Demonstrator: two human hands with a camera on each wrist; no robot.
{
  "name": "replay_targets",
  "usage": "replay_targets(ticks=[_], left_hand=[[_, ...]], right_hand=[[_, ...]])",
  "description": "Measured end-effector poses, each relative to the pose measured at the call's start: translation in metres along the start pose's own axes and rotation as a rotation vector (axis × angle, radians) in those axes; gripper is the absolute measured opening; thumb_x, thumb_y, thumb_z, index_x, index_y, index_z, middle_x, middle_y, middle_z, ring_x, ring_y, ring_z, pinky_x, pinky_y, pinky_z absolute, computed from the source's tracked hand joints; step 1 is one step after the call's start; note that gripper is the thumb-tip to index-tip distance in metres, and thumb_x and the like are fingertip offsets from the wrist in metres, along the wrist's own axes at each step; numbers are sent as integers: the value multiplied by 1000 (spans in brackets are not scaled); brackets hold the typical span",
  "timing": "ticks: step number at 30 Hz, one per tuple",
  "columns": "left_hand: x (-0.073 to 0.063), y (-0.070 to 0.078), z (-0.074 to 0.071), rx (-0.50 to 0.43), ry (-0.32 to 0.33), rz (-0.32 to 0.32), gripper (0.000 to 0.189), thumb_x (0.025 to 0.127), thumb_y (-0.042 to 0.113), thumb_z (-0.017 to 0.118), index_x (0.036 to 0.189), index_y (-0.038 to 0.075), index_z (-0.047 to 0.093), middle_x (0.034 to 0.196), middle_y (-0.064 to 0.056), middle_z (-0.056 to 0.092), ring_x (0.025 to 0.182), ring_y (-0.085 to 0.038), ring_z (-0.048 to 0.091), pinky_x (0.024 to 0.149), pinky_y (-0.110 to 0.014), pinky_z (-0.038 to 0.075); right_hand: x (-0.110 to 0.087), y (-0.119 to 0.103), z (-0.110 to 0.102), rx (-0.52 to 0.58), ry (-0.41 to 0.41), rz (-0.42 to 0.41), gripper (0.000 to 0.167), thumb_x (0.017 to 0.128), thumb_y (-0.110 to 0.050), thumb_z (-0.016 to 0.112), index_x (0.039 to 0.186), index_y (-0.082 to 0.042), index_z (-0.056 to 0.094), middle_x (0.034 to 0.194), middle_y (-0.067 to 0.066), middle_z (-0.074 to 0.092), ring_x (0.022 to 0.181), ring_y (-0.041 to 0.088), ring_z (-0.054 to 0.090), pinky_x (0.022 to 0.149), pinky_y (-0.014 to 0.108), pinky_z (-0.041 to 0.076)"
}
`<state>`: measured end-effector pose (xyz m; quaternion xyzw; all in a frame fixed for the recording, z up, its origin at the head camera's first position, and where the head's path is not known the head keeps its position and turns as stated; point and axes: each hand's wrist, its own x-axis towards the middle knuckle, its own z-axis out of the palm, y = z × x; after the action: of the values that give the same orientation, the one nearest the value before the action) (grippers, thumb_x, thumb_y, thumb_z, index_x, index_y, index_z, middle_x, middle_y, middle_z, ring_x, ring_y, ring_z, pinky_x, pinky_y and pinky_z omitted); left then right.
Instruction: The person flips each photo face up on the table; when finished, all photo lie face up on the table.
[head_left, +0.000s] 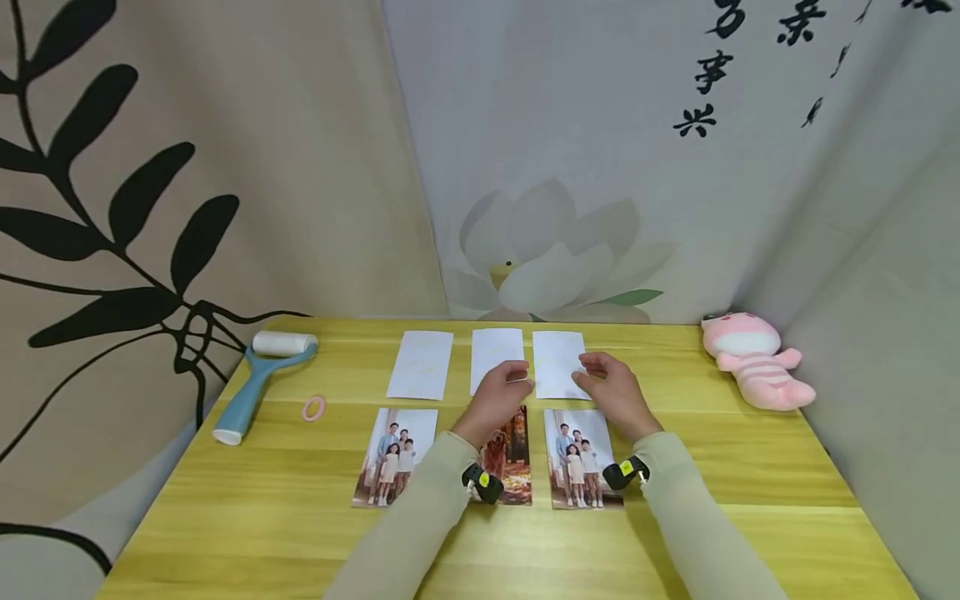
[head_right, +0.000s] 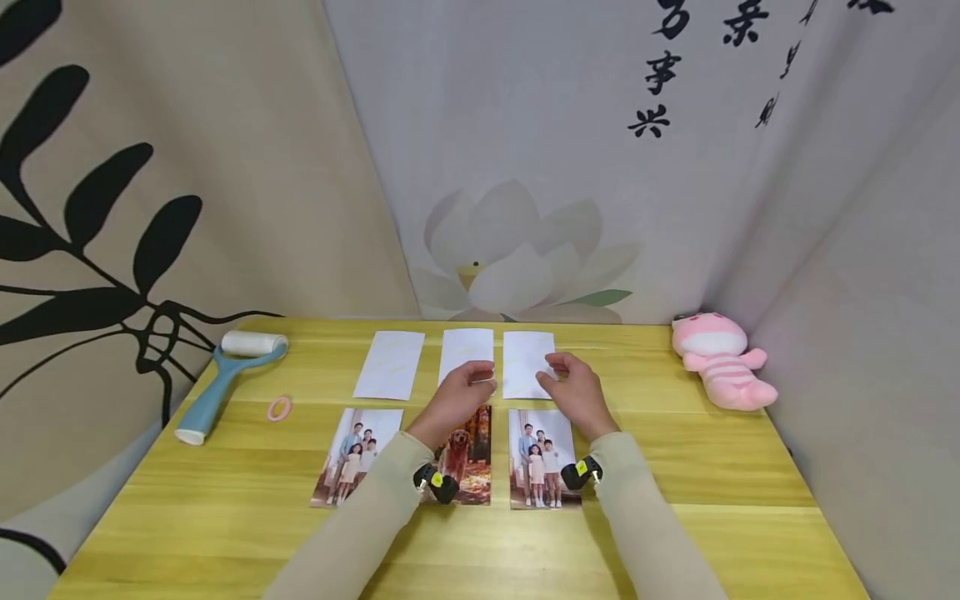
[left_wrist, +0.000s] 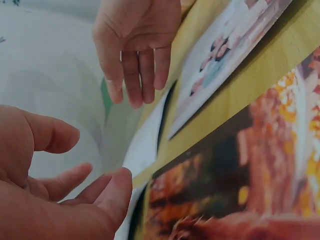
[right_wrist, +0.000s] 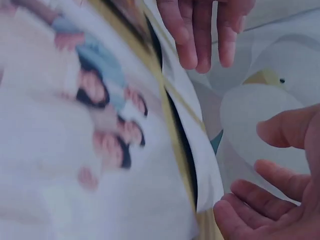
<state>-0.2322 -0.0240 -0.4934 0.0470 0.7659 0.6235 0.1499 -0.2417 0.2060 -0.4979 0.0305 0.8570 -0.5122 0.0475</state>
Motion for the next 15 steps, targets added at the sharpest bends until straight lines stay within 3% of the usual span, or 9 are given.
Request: replay_targets(ticks=[9, 15], left_hand=[[14, -4, 14, -9, -31, -13, 53, 108, 20, 53, 158, 3, 44, 163, -21, 44, 152, -37, 43, 117, -56, 45], [13, 0, 15, 109, -21, -39, 51, 108, 21, 54, 156, 7, 48, 160, -18, 49, 149, -37, 47, 115, -56, 47]], right_hand=[[6, 8, 0, -87, -20, 22, 55, 102, -29, 71, 149, -6, 55, 156, 20, 53, 148, 40, 46, 124, 59, 35], [7, 10, 1, -152, -35, 35, 58, 100, -31, 72, 150, -8, 55, 160, 20, 50, 150, 42, 44, 124, 61, 34]])
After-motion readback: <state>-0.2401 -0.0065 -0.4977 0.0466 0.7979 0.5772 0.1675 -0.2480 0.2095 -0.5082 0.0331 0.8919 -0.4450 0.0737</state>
